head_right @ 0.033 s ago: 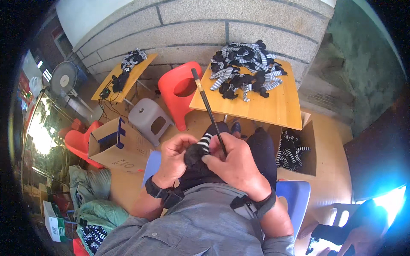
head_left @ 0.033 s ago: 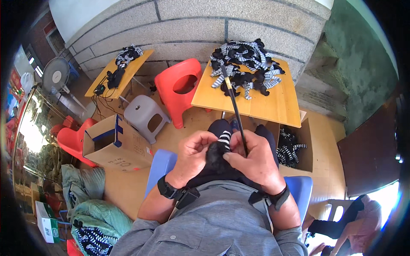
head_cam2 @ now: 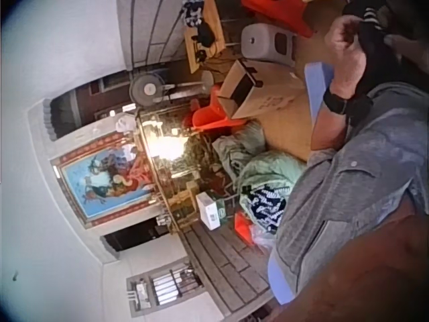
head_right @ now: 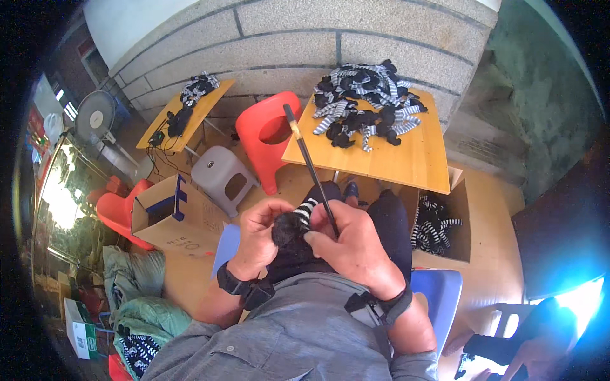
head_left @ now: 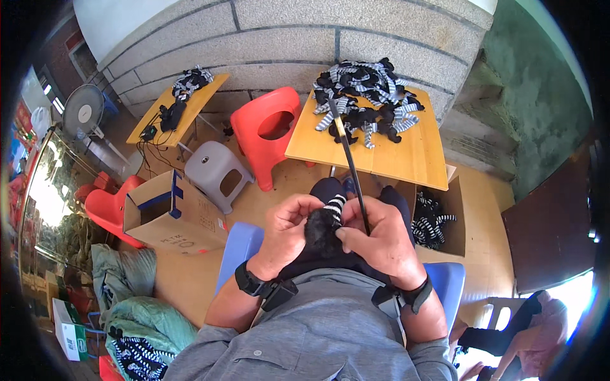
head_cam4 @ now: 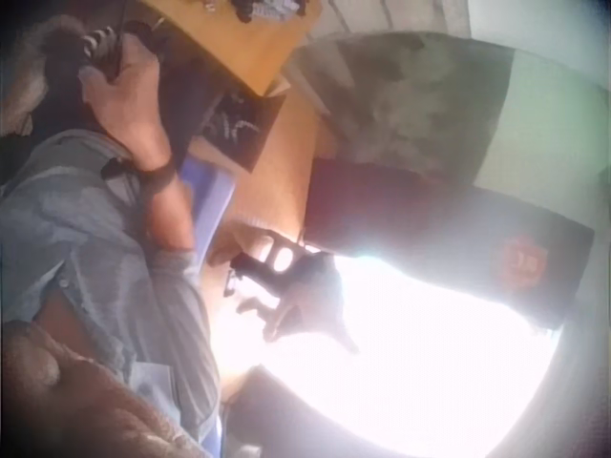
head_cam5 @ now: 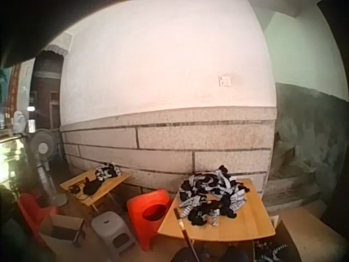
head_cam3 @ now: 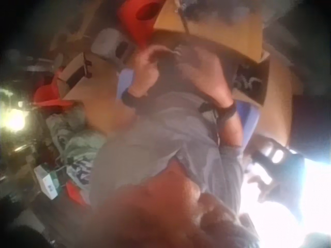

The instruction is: The recorder uses a thin rod to turn small striped textile tubes inside out or prepare them for manufacturing.

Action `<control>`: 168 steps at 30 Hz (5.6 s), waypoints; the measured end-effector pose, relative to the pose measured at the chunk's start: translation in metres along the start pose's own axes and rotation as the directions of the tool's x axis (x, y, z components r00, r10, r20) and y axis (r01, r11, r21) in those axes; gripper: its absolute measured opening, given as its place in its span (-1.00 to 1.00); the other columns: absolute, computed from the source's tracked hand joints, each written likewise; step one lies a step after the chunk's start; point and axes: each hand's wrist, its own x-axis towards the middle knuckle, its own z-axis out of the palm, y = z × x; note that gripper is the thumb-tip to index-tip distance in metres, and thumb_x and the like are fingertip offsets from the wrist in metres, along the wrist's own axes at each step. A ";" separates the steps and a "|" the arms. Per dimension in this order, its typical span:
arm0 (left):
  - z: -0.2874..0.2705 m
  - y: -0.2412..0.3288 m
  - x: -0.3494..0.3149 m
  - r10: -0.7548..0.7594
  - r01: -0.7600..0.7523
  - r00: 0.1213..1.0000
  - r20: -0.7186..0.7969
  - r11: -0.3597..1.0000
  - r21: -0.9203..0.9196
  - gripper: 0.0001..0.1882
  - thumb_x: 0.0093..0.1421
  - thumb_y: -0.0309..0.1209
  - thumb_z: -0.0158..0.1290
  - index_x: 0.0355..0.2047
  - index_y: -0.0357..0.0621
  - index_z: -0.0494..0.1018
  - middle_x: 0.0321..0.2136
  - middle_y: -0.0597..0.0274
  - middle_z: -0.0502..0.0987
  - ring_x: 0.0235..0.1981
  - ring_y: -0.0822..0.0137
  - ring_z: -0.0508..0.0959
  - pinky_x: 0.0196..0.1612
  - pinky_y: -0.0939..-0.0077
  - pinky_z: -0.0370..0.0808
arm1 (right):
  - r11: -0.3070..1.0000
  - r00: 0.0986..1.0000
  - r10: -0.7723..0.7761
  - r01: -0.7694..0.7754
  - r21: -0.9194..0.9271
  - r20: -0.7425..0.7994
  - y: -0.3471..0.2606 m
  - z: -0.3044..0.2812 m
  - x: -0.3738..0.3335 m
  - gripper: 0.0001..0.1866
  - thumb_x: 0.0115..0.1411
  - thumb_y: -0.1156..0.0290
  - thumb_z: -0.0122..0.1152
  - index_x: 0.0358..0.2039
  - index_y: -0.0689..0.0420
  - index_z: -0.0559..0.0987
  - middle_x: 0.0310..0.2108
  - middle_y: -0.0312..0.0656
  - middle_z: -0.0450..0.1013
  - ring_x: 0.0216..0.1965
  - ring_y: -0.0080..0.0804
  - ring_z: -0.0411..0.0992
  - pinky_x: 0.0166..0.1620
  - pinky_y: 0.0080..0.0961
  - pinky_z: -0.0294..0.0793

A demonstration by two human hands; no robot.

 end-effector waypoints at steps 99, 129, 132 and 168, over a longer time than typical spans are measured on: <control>0.016 0.018 -0.003 0.228 -0.261 0.965 0.129 0.821 0.508 -0.89 0.21 -0.68 -0.03 -0.33 -0.26 0.47 -0.62 0.26 0.49 -0.68 0.49 0.49 -0.63 0.59 0.41 | 0.924 0.906 -0.358 0.310 -0.223 -0.226 0.032 0.023 0.016 -0.87 -0.01 0.68 0.09 -0.40 0.24 0.50 -0.64 -0.06 0.37 -0.62 -0.27 0.36 -0.42 -0.46 0.35; 0.024 0.009 -0.003 0.137 -0.114 0.990 -0.033 0.918 0.380 -0.91 0.12 -0.66 0.11 -0.47 -0.27 0.42 -0.53 0.34 0.45 -0.51 0.58 0.39 -0.47 0.65 0.33 | 0.935 0.996 0.041 -0.065 0.349 0.076 0.027 -0.002 0.002 -0.75 0.11 0.73 0.09 -0.17 0.26 0.48 -0.39 -0.42 0.38 -0.42 -0.74 0.30 -0.34 -0.76 0.33; 0.017 0.016 0.002 0.302 -0.348 0.937 0.173 0.786 0.512 -0.89 0.13 -0.59 0.14 -0.47 -0.26 0.40 -0.54 0.24 0.45 -0.53 0.43 0.42 -0.46 0.55 0.35 | 0.928 0.999 -0.009 -0.009 0.373 0.046 0.030 0.002 0.002 -0.77 0.09 0.74 0.09 -0.23 0.22 0.46 -0.37 -0.44 0.36 -0.36 -0.76 0.28 -0.30 -0.77 0.31; 0.022 0.009 0.002 0.355 -0.323 0.932 0.066 0.737 0.595 -0.74 0.11 -0.66 0.13 -0.14 -0.34 0.51 -0.47 0.05 0.56 -0.49 0.30 0.55 -0.42 0.50 0.46 | 0.995 0.973 -0.098 0.093 -0.035 -0.209 0.037 0.017 0.022 -0.88 0.03 0.59 0.19 -0.40 0.22 0.44 -0.61 -0.36 0.31 -0.54 -0.67 0.23 -0.48 -0.63 0.27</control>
